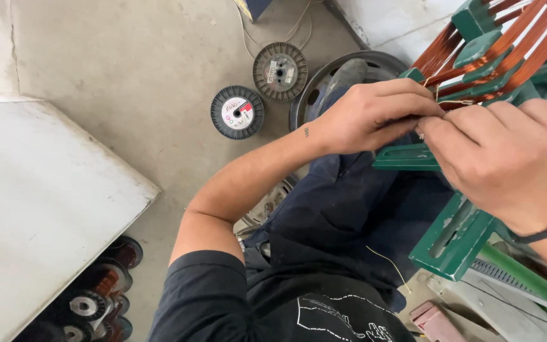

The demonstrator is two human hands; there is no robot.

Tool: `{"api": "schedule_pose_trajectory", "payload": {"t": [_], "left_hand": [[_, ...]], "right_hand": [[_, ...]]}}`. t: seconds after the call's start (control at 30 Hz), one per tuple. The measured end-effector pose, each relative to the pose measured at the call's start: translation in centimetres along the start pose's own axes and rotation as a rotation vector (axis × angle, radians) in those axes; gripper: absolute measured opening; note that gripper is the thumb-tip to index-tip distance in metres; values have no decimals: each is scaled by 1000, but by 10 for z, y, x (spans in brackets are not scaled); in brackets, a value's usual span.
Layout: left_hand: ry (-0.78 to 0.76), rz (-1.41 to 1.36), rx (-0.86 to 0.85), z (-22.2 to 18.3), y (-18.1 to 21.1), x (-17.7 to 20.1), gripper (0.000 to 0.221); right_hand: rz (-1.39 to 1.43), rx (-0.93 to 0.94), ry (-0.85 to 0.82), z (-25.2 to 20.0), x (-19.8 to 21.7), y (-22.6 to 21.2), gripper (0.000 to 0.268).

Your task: Winding copper wire onto a coil frame and stripping wire ends using pliers

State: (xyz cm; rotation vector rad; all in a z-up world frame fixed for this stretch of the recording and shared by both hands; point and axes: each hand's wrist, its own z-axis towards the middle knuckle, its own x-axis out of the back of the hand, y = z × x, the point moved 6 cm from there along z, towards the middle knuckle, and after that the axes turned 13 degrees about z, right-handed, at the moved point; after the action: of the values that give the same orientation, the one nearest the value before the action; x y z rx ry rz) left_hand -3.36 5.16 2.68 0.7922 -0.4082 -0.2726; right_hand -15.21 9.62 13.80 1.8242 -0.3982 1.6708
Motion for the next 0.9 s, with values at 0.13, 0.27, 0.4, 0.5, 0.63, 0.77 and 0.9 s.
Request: {"api": "schedule_pose_trajectory", "payload": {"t": [0.13,0.27,0.4,0.5,0.63,0.77,0.9], "left_hand": [[83,48,-36,-1,-3,16,17],[38,49,-132,-1,-4,17,25],[85,103,-125,0,-1,16,24],[117,60,-30,-4,-6,13,19],[183,-50,273,-17,-27,7,13],[222,-159,390,-20,-25,4,12],[225,-9,161,-15,-9,13,10]], "right_hand": [[138,-106,-2,-12,-17,20,39],[55,-141,-39,-14,-31,28,35],[-127,-138,-62,-2,-20,23,4],[-88,-141,-21,8,-6,18,6],[10,-183,45,15,-6,13,6],[16,-270,-28,20,-25,11,29],[-25,-356,-44,24,-35,14,44]]}}
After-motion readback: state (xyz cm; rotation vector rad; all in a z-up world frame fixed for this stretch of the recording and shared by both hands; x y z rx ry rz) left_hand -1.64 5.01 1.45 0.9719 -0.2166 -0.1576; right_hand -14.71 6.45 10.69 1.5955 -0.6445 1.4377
